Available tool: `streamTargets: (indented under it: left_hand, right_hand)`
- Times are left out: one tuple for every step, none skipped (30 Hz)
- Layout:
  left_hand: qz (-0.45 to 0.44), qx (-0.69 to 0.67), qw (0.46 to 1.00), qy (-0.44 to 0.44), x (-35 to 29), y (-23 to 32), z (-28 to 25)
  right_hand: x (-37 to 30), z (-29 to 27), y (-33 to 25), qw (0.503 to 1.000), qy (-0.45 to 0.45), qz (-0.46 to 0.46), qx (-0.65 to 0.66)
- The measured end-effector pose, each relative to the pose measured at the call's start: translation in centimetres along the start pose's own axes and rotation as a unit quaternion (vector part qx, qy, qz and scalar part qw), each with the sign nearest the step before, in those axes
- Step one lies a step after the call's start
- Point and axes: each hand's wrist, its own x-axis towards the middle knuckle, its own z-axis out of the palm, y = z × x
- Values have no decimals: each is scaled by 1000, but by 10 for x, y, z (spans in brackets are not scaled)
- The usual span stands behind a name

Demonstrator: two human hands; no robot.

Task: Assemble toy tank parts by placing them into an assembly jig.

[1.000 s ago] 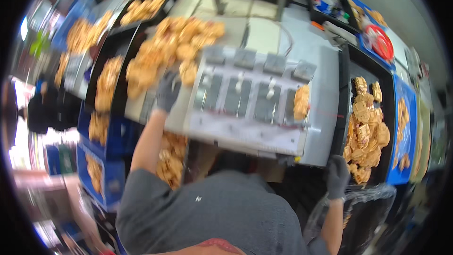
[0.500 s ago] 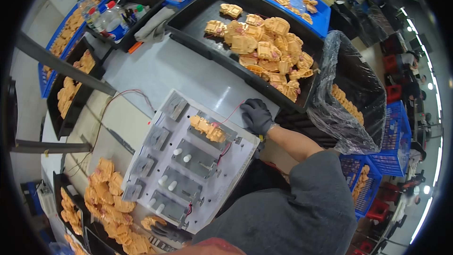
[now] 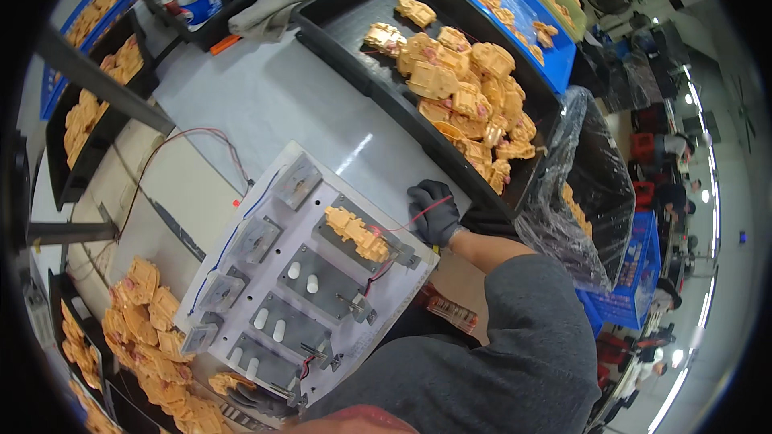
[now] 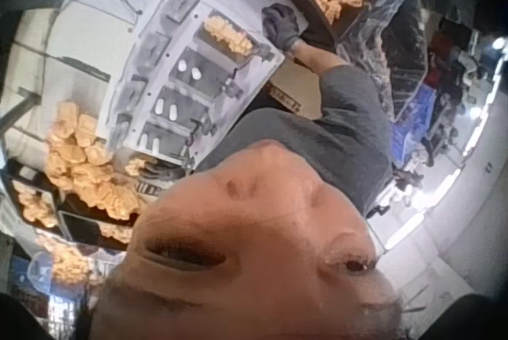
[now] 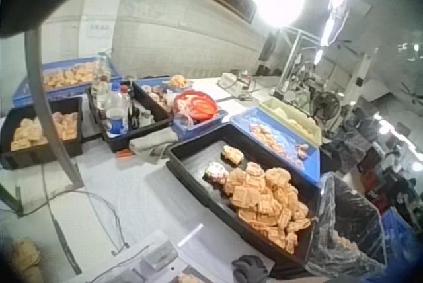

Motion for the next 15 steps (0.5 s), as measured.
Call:
streamTargets:
  left_hand:
    - [5,-24,998,55,1,-2,15]
    - [11,-47,993,112,-1,-2,24]
    - [19,-48,995,81,9,13,-2]
    - [10,-48,995,83,2,13,7]
    - [-16,-78,994,73,1,9,14]
    - [-42,-107,991,63,-3,6,17]
    - [-54,-106,992,51,-12,3,18]
    - [-68,-99,991,55,-25,0,25]
    - [-80,-111,988,77,-35,-6,34]
    - [-88,-121,984,99,-36,-1,33]
    - [-62,-141,984,94,-40,0,28]
    - [-60,-141,985,85,-43,-2,29]
    - [-53,-173,980,86,-48,-9,41]
    - [-35,-172,979,107,-52,-16,52]
    - [-53,-199,972,112,-48,-16,57]
  right_hand:
    - [-1,1,0,1000,-4,-1,-6]
    - [-1,1,1,1000,-5,-12,-3]
    - [-3,-1,1,1000,-3,-9,-3]
    - [-6,-3,2,1000,1,-6,-4]
    - [-8,-3,-1,1000,-4,5,11]
    - [-11,-5,-1,1000,-4,0,17]
    - [-15,-7,0,1000,-2,0,14]
    - [-17,-5,-3,1000,-2,-10,12]
    - [-18,-2,-5,999,-1,-26,26]
    - [-22,1,1,1000,3,-23,17]
    - [-28,5,6,1000,4,-19,9]
    - [-32,12,12,1000,15,-20,-3]
    - [-37,22,26,1000,10,-5,22]
    - [-36,26,22,999,34,-14,17]
    - [-31,31,34,996,-22,44,80]
